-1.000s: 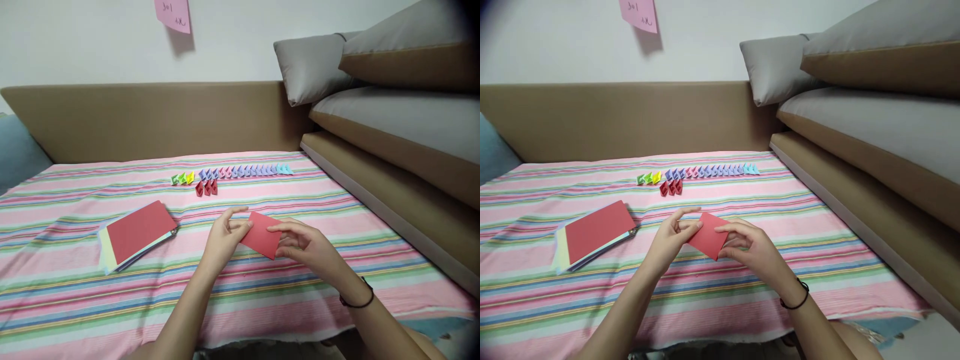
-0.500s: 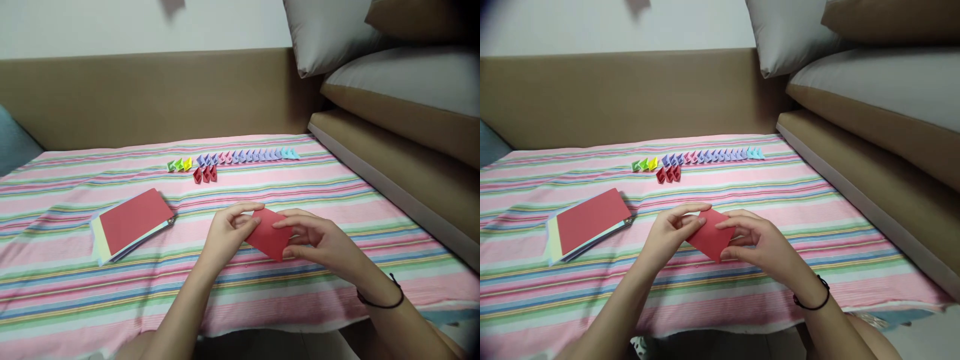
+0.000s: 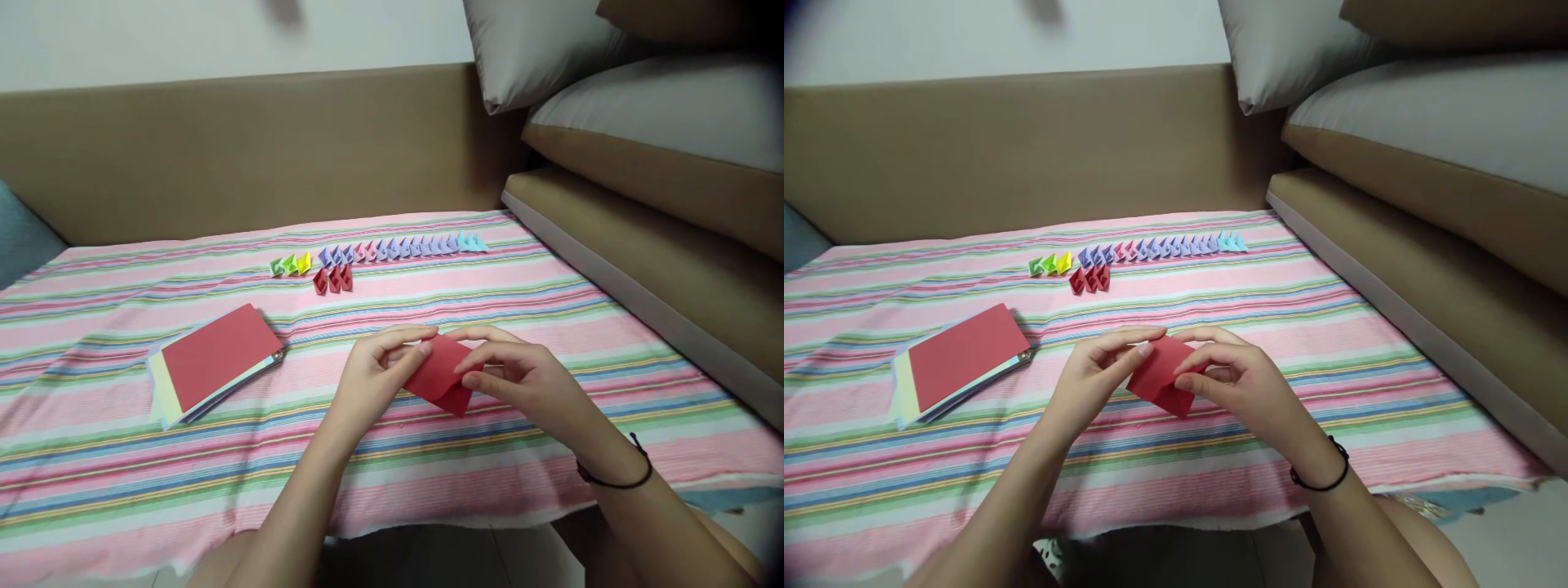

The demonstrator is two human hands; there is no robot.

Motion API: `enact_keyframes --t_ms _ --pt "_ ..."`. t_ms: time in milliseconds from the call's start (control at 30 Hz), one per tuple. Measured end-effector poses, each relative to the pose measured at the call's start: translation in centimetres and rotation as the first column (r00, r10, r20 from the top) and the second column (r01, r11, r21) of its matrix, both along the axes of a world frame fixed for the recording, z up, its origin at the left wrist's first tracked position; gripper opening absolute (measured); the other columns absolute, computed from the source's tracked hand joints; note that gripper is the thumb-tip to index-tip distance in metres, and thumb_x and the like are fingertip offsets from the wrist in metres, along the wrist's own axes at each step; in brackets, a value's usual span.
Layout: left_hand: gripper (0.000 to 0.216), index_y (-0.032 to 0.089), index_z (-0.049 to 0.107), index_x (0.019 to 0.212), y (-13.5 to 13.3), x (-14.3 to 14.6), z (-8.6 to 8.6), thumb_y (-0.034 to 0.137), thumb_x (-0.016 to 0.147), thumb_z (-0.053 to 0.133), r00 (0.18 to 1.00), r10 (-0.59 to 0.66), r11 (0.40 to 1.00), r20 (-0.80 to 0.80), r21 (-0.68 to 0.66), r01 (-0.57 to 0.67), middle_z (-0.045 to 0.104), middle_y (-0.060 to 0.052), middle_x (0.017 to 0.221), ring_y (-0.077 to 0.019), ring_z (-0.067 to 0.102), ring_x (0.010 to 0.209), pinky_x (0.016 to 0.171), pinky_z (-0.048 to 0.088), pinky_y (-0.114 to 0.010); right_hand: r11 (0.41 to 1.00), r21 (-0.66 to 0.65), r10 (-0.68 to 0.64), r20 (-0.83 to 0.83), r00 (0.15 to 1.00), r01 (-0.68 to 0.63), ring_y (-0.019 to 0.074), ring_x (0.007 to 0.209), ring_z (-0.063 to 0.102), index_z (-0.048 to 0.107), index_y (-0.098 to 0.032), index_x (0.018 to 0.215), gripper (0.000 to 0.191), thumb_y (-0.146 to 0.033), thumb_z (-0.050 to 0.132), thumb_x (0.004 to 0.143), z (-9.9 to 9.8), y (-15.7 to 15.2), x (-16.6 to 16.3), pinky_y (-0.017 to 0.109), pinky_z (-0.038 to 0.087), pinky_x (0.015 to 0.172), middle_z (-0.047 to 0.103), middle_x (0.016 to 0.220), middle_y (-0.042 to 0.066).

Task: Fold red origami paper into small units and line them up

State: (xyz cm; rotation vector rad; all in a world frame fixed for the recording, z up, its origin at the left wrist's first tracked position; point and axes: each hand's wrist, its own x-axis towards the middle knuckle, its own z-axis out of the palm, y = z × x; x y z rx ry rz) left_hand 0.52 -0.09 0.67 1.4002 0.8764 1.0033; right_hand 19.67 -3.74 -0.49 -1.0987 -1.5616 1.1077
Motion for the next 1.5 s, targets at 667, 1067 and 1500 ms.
enact_keyframes --t_ms 667,1067,1500 --pt "0.033 0.018 0.066 0.109 -0.7 0.8 -0.6 0.025 0.077 0.067 0.987 -0.149 0.989 0.061 -0.006 0.150 0.062 -0.010 0.122 -0.0256 0.064 0.103 0.081 0.055 -0.033 0.977 -0.089 -0.204 -0.146 0.968 0.192 0.0217 0.095 0.062 0.066 -0.020 0.081 0.021 -0.041 0.062 0.081 -0.3 -0.1 -0.8 0.029 0.052 0.072 0.067 0.102 0.006" --pt "0.044 0.016 0.059 0.116 -1.1 1.8 -0.9 0.025 0.074 0.070 0.981 -0.010 0.990 0.194 -0.135 0.037 0.070 -0.010 0.106 -0.0207 0.068 0.090 0.074 0.055 -0.025 0.956 -0.109 -0.288 -0.191 0.938 0.272 0.0189 0.073 0.067 0.062 -0.021 0.086 0.021 -0.037 0.069 0.075 -0.4 -0.4 -1.3 0.027 0.053 0.058 0.069 0.080 0.003" --pt "0.018 0.017 0.073 0.089 -1.7 2.4 -0.8 0.025 0.073 0.071 0.969 0.126 0.982 0.210 -0.165 -0.092 0.075 -0.004 0.081 -0.0145 0.069 0.072 0.066 0.054 -0.020 0.918 -0.068 -0.397 -0.218 0.892 0.391 0.0172 0.077 0.067 0.065 -0.021 0.087 0.018 -0.032 0.071 0.074 -0.2 -0.8 -2.3 0.025 0.055 0.066 0.070 0.084 0.003"
